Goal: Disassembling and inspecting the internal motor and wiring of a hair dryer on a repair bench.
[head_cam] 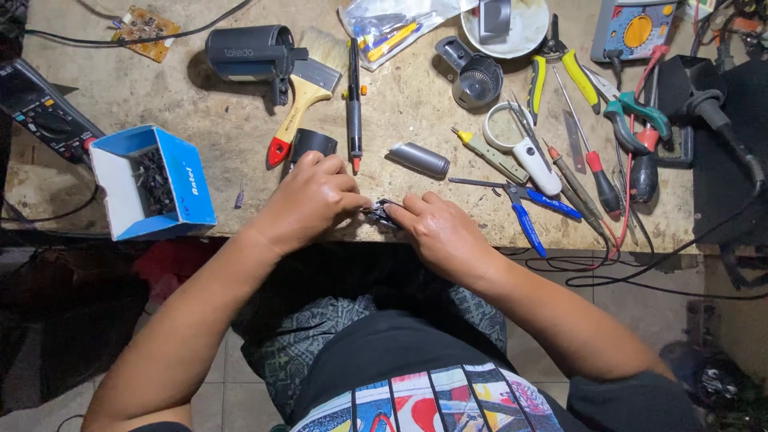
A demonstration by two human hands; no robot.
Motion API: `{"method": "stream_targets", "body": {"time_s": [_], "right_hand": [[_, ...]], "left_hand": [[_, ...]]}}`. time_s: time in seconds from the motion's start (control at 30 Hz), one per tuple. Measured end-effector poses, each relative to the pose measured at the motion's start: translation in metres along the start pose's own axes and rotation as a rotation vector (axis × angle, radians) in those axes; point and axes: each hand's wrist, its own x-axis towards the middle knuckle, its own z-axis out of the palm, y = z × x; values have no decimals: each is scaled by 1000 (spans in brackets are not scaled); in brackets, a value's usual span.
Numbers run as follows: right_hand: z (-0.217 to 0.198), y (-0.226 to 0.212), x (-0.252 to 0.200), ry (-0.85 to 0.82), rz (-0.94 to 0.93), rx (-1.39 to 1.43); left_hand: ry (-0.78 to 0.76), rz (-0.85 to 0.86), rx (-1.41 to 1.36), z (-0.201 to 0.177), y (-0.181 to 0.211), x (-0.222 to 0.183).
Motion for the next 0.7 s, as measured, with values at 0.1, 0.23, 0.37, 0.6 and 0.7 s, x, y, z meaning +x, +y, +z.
{"method": "stream_targets", "body": {"time_s": [0.1,0.23,0.37,0.6,0.7], "right_hand": [[-1,-4,1,48,-6,-71],[2,-4,0,66,-10,-116],[2,-2,1,64,-23,-102],[-2,-2,1,35,-45,-107],[-5,-1,2,32,-55,-123]], "left_hand": [[12,24,13,15,-11,-6],[38,53,120,33,-18,-5],[60,52,109,38,-20,1],[198,69,173,59,-22,6],[308,57,291,84,-13,-1]]}}
